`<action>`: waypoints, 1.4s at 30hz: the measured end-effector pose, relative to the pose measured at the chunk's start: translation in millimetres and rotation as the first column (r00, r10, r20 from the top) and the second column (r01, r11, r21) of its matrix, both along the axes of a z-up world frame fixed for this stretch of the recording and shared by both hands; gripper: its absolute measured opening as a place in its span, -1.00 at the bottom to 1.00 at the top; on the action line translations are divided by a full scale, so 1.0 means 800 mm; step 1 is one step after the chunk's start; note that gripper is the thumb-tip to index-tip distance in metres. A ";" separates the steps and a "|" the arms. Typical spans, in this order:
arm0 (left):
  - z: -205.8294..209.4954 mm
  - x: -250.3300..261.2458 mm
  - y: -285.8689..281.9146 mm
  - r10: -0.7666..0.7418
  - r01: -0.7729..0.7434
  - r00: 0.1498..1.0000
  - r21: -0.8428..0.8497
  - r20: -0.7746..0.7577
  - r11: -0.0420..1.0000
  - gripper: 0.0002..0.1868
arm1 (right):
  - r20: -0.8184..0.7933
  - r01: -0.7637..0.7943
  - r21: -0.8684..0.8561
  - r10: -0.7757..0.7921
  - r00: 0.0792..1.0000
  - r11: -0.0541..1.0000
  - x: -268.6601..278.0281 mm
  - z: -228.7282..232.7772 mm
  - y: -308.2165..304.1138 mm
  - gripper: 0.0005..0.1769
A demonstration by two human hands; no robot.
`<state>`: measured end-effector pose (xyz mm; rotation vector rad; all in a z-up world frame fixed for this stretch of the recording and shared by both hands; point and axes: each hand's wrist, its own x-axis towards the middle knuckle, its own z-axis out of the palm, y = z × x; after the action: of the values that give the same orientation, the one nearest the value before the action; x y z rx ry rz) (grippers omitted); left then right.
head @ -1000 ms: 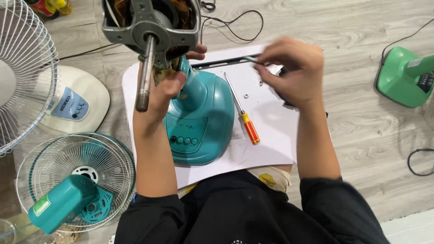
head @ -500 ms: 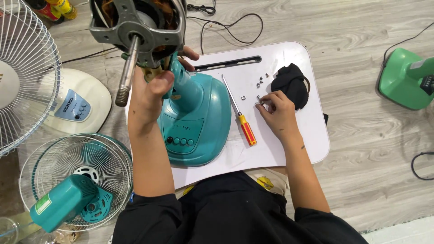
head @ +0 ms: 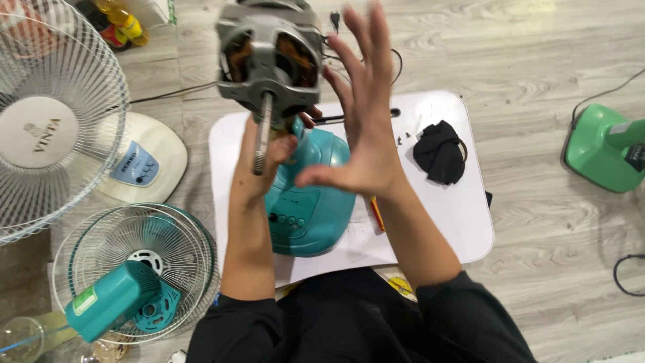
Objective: Disassemble a fan motor housing using a screwdriver and clean internal parts.
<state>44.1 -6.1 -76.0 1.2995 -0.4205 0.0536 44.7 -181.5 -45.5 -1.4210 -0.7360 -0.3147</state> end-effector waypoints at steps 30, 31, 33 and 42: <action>-0.083 -0.003 -0.001 0.196 -0.208 0.978 0.303 0.072 0.930 -0.28 | 0.155 0.030 -0.114 -0.012 0.988 0.993 0.057 0.011 0.024 0.28; -0.081 -0.003 -0.001 0.195 -0.210 0.978 0.301 0.079 0.930 -0.28 | 0.163 0.032 -0.115 -0.013 0.987 0.993 0.056 0.015 0.027 0.28; -0.080 -0.003 -0.001 0.196 -0.205 0.979 0.292 0.061 0.934 -0.41 | 0.170 0.093 -0.106 -0.074 0.983 0.990 0.053 0.021 0.033 0.13; -0.077 -0.003 0.001 0.185 -0.196 0.981 0.285 0.062 0.938 -0.37 | 0.283 0.156 -0.092 -0.124 0.951 0.983 0.038 0.062 0.048 -0.08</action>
<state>41.7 -5.5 -137.8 1.6296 -0.3382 0.1831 75.0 -143.5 4.4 -1.5592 -0.8930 -0.5997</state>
